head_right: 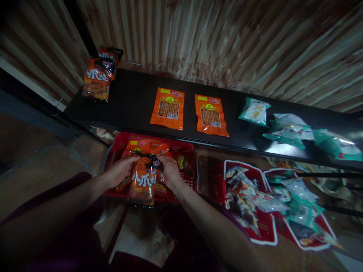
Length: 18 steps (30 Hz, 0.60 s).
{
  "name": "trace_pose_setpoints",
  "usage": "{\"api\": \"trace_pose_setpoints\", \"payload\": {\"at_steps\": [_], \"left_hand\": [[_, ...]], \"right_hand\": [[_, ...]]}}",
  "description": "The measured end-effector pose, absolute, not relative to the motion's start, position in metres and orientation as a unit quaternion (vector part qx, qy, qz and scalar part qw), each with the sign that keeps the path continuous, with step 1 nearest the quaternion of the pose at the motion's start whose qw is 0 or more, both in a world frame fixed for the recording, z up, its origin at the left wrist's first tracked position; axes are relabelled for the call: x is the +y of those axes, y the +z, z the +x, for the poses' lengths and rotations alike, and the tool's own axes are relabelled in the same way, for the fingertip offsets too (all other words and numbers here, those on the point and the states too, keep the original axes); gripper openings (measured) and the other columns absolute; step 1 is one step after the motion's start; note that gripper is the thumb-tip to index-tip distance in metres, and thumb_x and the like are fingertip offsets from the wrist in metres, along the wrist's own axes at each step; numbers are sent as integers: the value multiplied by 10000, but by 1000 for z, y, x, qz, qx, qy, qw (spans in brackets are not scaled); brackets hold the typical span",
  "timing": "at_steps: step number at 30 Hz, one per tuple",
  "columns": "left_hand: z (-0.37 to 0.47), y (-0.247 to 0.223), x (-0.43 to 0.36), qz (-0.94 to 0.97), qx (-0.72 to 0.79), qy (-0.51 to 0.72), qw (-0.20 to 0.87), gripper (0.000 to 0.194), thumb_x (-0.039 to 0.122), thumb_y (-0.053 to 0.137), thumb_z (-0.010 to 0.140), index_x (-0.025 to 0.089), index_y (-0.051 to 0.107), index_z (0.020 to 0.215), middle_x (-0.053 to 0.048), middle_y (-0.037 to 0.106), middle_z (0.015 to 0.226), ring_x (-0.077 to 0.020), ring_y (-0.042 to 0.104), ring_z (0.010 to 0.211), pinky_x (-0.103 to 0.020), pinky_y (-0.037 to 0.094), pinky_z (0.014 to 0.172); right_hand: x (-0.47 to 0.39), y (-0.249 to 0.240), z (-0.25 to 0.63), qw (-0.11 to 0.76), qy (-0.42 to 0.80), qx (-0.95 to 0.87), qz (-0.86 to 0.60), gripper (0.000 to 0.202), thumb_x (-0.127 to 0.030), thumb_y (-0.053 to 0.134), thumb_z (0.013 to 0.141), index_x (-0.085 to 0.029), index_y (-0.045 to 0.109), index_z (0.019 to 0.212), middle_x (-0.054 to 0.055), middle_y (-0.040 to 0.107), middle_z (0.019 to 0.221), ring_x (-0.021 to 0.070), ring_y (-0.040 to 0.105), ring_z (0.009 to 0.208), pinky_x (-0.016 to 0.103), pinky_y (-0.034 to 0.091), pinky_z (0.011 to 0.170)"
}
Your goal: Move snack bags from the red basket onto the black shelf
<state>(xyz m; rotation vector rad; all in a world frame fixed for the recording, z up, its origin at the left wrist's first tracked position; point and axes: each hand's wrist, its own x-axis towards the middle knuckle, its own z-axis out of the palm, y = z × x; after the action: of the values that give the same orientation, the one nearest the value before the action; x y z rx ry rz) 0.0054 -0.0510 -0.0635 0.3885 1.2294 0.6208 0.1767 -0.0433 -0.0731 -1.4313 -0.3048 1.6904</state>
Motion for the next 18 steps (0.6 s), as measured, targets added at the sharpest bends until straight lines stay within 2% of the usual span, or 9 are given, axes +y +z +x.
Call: {"api": "trace_pose_setpoints", "payload": {"at_steps": [3, 6, 11, 14, 18], "left_hand": [[5, -66, -56, 195, 534, 250, 784, 406, 475, 657, 705, 184, 671, 987, -70, 715, 967, -192, 650, 849, -267, 477, 692], [5, -66, -62, 208, 493, 208, 819, 413, 496, 669, 695, 192, 674, 975, -76, 720, 927, -199, 659, 804, -278, 484, 670], [3, -56, -68, 217, 482, 183, 829, 414, 375, 759, 644, 183, 658, 996, -86, 710, 957, -172, 658, 754, -280, 488, 684], [2, -50, -69, 187, 468, 194, 842, 434, 309, 786, 619, 177, 646, 1008, -113, 684, 1039, -205, 659, 821, -329, 506, 715], [3, -52, -72, 187, 468, 222, 835, 408, 308, 776, 630, 193, 634, 995, -108, 665, 1071, -239, 650, 877, -387, 516, 736]], "right_hand": [[-36, -70, 181, 447, 674, -87, -582, 113, -215, 743, 605, -182, 639, 636, -15, 675, 605, 130, 579, 542, 280, 478, 588], [-29, -68, 188, 443, 662, -62, -602, 80, -187, 700, 665, -187, 624, 639, -17, 666, 580, 129, 572, 514, 275, 472, 549], [-23, -72, 199, 439, 649, -42, -620, 93, -174, 648, 739, -178, 623, 649, -10, 654, 543, 126, 563, 495, 262, 451, 502], [-21, -77, 204, 448, 650, -45, -612, 102, -184, 655, 746, -177, 622, 649, -6, 670, 584, 124, 576, 522, 256, 461, 515], [-20, -83, 205, 462, 663, -42, -588, 73, -192, 675, 736, -190, 630, 679, -15, 688, 650, 125, 603, 580, 255, 494, 583]]}}
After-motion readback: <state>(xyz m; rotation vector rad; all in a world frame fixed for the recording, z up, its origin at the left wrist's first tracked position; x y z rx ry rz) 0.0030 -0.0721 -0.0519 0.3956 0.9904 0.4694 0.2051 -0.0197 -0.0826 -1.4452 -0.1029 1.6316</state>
